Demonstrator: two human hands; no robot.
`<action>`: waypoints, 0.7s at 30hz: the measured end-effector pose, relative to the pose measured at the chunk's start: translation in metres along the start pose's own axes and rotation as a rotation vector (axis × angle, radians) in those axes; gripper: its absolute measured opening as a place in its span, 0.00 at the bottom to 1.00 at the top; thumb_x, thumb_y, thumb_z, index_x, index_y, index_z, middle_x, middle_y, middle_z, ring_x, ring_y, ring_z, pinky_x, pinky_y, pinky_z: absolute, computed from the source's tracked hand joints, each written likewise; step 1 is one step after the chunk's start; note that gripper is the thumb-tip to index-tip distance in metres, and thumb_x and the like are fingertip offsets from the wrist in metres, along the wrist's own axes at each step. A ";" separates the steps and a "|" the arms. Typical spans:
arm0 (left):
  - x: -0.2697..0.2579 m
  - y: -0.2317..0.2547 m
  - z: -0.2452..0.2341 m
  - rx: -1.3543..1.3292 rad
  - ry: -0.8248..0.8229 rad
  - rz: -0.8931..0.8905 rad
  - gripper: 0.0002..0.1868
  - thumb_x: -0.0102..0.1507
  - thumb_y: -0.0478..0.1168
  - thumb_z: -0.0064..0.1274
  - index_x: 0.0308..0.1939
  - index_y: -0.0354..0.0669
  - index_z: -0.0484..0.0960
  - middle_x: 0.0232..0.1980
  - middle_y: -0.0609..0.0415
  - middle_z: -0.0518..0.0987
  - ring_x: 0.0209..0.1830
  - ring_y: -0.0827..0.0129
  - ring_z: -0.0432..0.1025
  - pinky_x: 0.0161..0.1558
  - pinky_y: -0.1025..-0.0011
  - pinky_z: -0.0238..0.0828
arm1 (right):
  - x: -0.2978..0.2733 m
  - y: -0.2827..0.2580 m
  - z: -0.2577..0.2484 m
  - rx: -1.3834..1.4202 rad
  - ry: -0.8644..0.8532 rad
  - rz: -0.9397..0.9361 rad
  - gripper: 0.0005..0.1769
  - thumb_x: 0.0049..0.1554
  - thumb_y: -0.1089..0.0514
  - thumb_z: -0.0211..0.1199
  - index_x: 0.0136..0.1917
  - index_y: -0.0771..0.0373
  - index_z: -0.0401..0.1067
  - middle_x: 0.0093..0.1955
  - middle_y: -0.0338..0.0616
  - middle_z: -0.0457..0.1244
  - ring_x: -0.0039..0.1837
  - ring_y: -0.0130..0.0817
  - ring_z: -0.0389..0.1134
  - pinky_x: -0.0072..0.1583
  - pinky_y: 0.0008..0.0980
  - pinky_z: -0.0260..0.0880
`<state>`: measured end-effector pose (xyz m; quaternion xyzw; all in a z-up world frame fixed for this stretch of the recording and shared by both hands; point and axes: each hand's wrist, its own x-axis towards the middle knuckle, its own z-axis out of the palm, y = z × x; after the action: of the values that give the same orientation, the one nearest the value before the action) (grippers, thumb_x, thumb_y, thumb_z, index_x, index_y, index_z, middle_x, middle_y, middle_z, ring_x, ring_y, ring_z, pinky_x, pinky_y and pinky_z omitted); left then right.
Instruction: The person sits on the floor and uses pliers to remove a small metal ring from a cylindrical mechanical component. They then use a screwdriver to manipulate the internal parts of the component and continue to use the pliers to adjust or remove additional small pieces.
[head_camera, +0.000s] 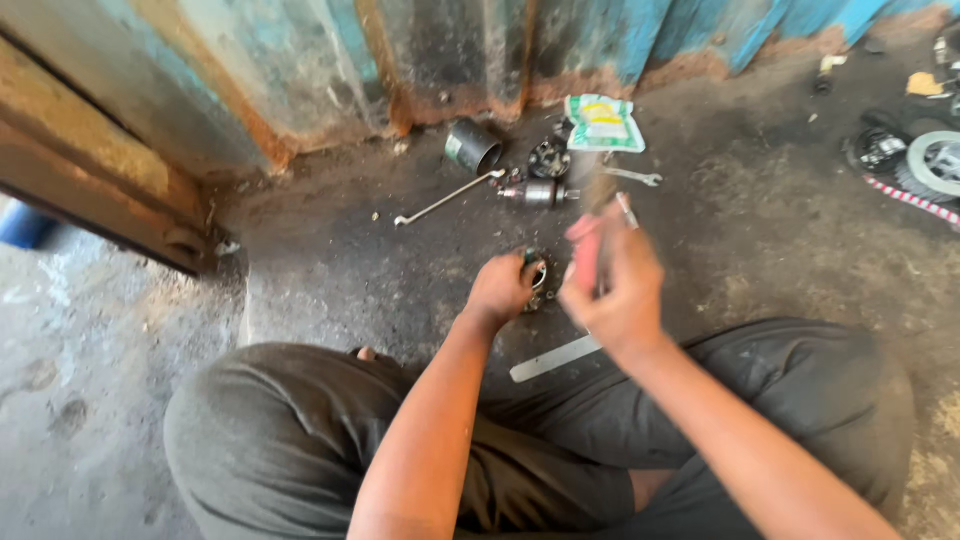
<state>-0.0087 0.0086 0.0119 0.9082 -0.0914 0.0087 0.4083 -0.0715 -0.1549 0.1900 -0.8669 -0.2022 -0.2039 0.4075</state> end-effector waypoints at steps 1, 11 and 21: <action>0.000 0.000 -0.001 0.028 -0.010 -0.021 0.14 0.66 0.48 0.52 0.41 0.39 0.82 0.40 0.35 0.81 0.45 0.37 0.74 0.47 0.45 0.69 | -0.005 -0.005 0.004 -0.167 -0.169 0.104 0.45 0.45 0.57 0.71 0.76 0.49 0.64 0.55 0.57 0.67 0.53 0.51 0.71 0.55 0.40 0.73; -0.001 0.011 -0.009 0.049 -0.008 -0.066 0.15 0.66 0.49 0.50 0.45 0.42 0.80 0.41 0.37 0.82 0.44 0.39 0.75 0.45 0.46 0.70 | 0.000 -0.009 0.000 0.171 0.303 -0.096 0.42 0.52 0.59 0.64 0.79 0.50 0.56 0.53 0.51 0.66 0.51 0.44 0.72 0.54 0.35 0.75; 0.000 -0.006 0.007 0.166 -0.049 -0.125 0.18 0.67 0.52 0.51 0.40 0.40 0.82 0.42 0.36 0.82 0.46 0.40 0.76 0.49 0.47 0.71 | 0.015 -0.009 -0.009 0.024 0.174 -0.196 0.40 0.52 0.61 0.66 0.76 0.55 0.59 0.61 0.54 0.67 0.62 0.52 0.71 0.64 0.42 0.72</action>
<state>-0.0084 0.0075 0.0024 0.9428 -0.0436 -0.0312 0.3291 -0.0657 -0.1544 0.2088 -0.8169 -0.2525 -0.3147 0.4121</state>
